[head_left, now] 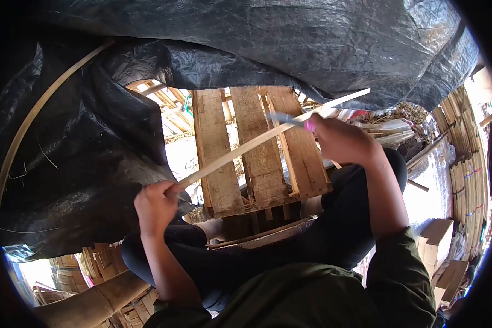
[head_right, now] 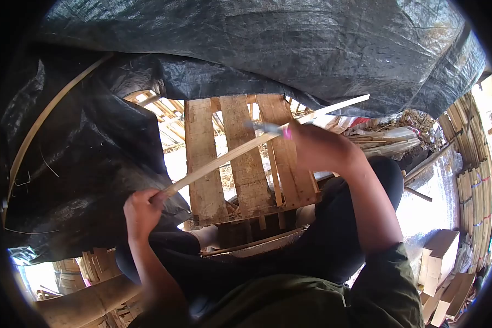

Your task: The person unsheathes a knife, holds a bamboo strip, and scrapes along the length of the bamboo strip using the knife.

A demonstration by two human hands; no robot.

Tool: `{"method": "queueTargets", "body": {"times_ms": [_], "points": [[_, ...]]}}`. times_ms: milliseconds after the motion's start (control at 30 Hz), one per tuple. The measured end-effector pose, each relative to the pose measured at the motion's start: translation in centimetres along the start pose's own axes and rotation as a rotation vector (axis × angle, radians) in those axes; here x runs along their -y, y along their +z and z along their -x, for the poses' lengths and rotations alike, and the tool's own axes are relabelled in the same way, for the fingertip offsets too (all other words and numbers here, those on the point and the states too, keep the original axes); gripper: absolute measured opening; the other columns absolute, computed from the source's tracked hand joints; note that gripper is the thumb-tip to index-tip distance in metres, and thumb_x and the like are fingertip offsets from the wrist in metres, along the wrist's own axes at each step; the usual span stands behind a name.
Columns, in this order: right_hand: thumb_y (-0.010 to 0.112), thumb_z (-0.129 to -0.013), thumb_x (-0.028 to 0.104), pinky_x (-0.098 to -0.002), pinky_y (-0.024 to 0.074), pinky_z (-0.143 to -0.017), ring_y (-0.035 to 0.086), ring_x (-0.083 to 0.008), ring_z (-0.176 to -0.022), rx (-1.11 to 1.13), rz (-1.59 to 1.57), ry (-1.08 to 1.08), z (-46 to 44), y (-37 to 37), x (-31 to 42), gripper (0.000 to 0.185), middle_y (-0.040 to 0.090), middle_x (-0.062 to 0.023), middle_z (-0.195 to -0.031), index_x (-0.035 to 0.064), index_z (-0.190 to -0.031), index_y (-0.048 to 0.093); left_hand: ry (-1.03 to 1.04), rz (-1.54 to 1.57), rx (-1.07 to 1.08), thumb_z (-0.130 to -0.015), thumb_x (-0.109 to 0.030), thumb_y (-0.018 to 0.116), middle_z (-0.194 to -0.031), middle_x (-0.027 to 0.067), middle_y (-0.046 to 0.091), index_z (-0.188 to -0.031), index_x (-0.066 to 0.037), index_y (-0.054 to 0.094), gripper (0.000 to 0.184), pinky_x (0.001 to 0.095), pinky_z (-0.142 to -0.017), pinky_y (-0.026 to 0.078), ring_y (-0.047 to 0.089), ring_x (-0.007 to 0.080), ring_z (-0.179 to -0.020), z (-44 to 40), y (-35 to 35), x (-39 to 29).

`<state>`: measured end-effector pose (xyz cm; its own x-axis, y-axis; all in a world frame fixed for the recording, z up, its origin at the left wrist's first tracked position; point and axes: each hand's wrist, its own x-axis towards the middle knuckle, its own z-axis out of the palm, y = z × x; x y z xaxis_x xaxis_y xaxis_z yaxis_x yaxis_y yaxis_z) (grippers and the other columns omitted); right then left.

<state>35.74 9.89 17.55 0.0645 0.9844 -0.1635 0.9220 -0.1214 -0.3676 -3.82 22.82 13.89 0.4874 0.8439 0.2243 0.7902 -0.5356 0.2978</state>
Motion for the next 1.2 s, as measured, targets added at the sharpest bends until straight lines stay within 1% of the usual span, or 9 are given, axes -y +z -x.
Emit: {"method": "queueTargets", "body": {"times_ms": [133,300,400,533,833,900,1033,1167,1200], "points": [[0.054,-0.099,0.021,-0.0526,0.0497,-0.061,0.066,-0.0477,-0.076,-0.585,-0.307,0.051,-3.4,5.8,-2.0,0.03,0.065,-0.029,-0.078,-0.0079,-0.094,0.057,-0.012,0.071,0.054,-0.085,-0.021,0.072,-0.073,0.0137,0.068,-0.084,-0.013,0.074,0.008,0.0436,-0.062,0.051,0.067,0.035,-0.07,0.0,2.6,-2.1],[0.053,-0.101,0.026,-0.0526,0.049,-0.062,0.066,-0.0469,-0.074,-0.377,-0.365,0.482,-4.5,10.2,-2.7,0.035,0.063,-0.0284,-0.072,-0.0041,-0.085,0.062,-0.07,-0.039,0.07,-0.083,-0.014,0.068,-0.072,0.0117,0.067,-0.078,-0.013,0.072,0.006,0.0449,-0.063,0.049,0.066,0.035,-0.07,-0.6,4.1,-2.4],[0.051,-0.102,0.03,-0.0474,0.0483,-0.052,0.065,-0.0405,-0.059,-0.738,-0.297,0.332,-5.5,14.5,-0.8,0.042,0.064,-0.0265,-0.068,-0.0061,-0.085,0.062,-0.12,-0.072,0.097,-0.083,-0.014,0.069,-0.072,0.0115,0.068,-0.077,-0.013,0.072,0.007,0.0454,-0.063,0.049,0.066,0.035,-0.071,-0.8,4.1,-2.4],[0.048,-0.104,0.036,-0.0414,0.0464,-0.047,0.063,-0.0235,-0.051,-0.178,-0.599,0.682,-5.1,10.1,-1.5,0.042,0.065,-0.0136,-0.066,-0.0026,-0.098,0.064,-0.1,-0.065,0.13,-0.083,-0.023,0.071,-0.071,0.015,0.066,-0.077,-0.013,0.072,0.012,0.0461,-0.062,0.05,0.066,0.0377,-0.07,-1.0,4.3,-2.0],[0.05,-0.104,0.036,-0.0426,0.0456,-0.05,0.062,-0.0286,-0.052,-0.228,-0.564,0.621,-6.1,10.8,-0.7,0.043,0.062,-0.0173,-0.062,-0.003,-0.095,0.065,-0.086,0.007,0.065,-0.082,-0.021,0.073,-0.067,0.016,0.065,-0.075,-0.011,0.071,0.012,0.046,-0.061,0.05,0.064,0.0376,-0.064,-1.2,5.3,-1.7],[0.046,-0.105,0.041,-0.0334,0.0414,-0.041,0.048,-0.0143,-0.042,-0.137,-0.559,0.587,-6.0,11.2,1.8,0.045,0.05,-0.0033,-0.055,0.0002,-0.093,0.063,-0.115,-0.026,0.097,-0.081,-0.021,0.074,-0.066,0.0157,0.064,-0.074,-0.011,0.071,0.012,0.0457,-0.06,0.05,0.064,0.0373,-0.065,-1.3,5.4,-1.8],[0.044,-0.106,0.037,-0.0325,0.0394,-0.04,0.047,-0.0144,-0.042,-0.252,-0.967,0.714,-5.4,11.6,2.0,0.041,0.045,-0.0008,-0.055,0.0028,-0.086,0.056,-0.082,-0.015,0.084,-0.081,-0.022,0.075,-0.066,0.0154,0.064,-0.073,-0.011,0.071,0.014,0.0456,-0.06,0.049,0.065,0.0367,-0.065,-1.5,5.3,-1.5],[0.04,-0.106,0.027,-0.0335,0.0488,-0.04,0.061,-0.0178,-0.05,-0.218,-0.803,0.683,-4.8,11.5,1.7,0.035,0.059,-0.0117,-0.065,-0.0029,-0.097,0.057,-0.108,-0.051,0.106,-0.081,-0.022,0.075,-0.067,0.0145,0.065,-0.073,-0.01,0.071,0.014,0.0462,-0.061,0.049,0.065,0.036,-0.067,-1.6,5.5,-1.7],[0.04,-0.107,0.028,-0.0327,0.0482,-0.039,0.059,-0.0176,-0.048,-0.245,-0.57,0.482,-5.2,13.3,1.6,0.035,0.057,-0.0096,-0.063,-0.0024,-0.099,0.057,-0.109,-0.061,0.12,-0.081,-0.022,0.075,-0.067,0.0144,0.065,-0.074,-0.011,0.072,0.014,0.0465,-0.061,0.049,0.065,0.036,-0.067,-1.6,5.6,-1.6]]}}
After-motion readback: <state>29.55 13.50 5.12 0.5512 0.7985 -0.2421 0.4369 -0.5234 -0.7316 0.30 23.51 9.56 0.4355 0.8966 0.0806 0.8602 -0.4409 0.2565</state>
